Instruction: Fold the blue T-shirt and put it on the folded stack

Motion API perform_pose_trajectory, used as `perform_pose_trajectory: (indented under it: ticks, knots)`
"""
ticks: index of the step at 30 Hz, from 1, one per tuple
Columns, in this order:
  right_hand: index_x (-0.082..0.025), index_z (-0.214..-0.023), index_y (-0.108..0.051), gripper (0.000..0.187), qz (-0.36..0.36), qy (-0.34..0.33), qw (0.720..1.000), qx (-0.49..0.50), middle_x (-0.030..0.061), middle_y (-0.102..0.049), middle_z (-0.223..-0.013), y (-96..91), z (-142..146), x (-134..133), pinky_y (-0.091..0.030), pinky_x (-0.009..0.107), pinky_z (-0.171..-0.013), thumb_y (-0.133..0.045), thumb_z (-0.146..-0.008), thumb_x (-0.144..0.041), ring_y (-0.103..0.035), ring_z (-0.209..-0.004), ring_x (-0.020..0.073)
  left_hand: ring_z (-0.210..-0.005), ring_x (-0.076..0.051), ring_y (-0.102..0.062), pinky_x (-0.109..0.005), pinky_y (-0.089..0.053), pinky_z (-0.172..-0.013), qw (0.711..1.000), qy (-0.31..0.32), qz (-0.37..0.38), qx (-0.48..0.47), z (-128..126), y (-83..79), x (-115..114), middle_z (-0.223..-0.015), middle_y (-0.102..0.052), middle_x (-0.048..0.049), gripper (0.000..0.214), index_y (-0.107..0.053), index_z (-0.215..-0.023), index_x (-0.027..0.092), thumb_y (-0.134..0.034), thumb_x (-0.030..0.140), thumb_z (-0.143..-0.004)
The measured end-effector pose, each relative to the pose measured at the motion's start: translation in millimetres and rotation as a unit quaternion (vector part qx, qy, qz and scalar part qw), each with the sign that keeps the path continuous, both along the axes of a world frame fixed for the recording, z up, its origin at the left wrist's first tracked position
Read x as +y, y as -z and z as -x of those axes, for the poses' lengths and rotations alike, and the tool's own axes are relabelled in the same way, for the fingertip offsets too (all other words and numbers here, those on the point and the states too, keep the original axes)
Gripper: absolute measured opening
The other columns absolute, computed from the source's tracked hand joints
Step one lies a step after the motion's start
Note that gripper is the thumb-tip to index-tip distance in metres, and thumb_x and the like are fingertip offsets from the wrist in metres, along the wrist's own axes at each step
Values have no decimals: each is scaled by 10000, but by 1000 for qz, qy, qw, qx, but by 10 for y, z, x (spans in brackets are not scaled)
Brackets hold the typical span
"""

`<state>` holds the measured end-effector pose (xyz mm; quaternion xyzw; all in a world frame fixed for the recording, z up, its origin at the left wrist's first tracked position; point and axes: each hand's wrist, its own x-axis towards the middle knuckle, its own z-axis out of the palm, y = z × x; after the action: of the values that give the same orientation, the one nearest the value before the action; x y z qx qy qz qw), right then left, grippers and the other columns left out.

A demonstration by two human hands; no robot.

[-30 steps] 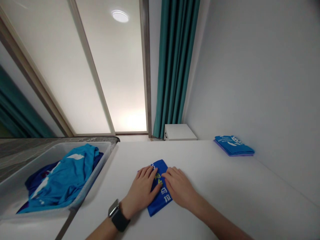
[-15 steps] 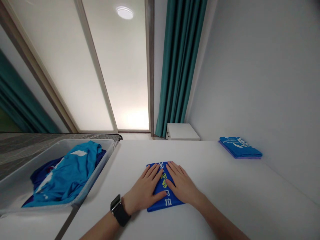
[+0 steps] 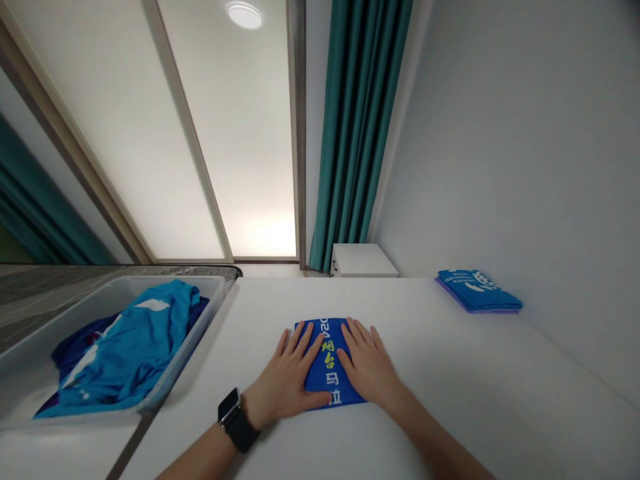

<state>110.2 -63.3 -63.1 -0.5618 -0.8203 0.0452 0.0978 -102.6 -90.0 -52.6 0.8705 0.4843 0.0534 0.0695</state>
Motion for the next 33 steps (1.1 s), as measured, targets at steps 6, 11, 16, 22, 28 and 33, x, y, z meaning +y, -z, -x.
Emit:
perform_pose_trajectory:
  ticks: [6,11,16,22,28,33]
  knots:
    - [-113,-1493,-347,556,-54,-64,996,15,88,-278,-1577,-30,119,-9,-127,453,-1211,-294,-995,-356,-205,-1464,220,-1479,-364,-25,-611,-88,-1168,1000,2,20,-10,-40,-63,73,-1614,-118,-124,1005,-121,-1556,232,-390,826,-791]
    - [-131,-1497,-346,572,-21,-75,997,22,99,-268,-1575,36,177,-80,-150,480,-1201,-288,-1002,-412,-195,-1468,245,-1477,-375,-32,-618,-106,-1162,1000,5,18,-19,-38,-65,89,-1611,-104,-140,1037,-151,-1553,220,-430,834,-764]
    - [-132,-1515,-302,602,9,-64,997,31,104,-213,-1588,40,179,-88,-147,497,-1197,-310,-994,-433,-143,-1478,261,-1486,-275,-107,-516,-159,-1191,999,-5,10,-35,97,12,205,-1611,-139,-105,784,-172,-1548,215,-305,681,-931]
    - [-180,-1525,-275,609,94,-75,985,125,69,-212,-1596,75,-64,115,-129,462,-1206,-234,-1003,-491,-158,-1477,192,-1457,-222,-251,-468,-205,-1188,992,-120,-25,-28,428,154,473,-1562,-303,-126,592,-307,-1507,153,-203,478,-1023]
    - [-111,-1503,-322,611,61,12,981,182,127,-297,-1564,273,-450,443,-199,458,-1194,-247,-988,-430,-248,-1453,218,-1460,-213,-242,-473,-212,-1189,992,-105,-22,-60,405,128,459,-1570,-290,-117,590,-269,-1520,161,-203,475,-1025]
    - [-132,-1485,-366,585,36,16,983,181,117,-367,-1535,356,-495,504,-229,452,-1185,-263,-978,-406,-303,-1431,220,-1481,-243,-160,-484,-167,-1207,997,-16,-2,-74,140,5,233,-1606,-176,-102,658,-206,-1542,195,-303,546,-993]
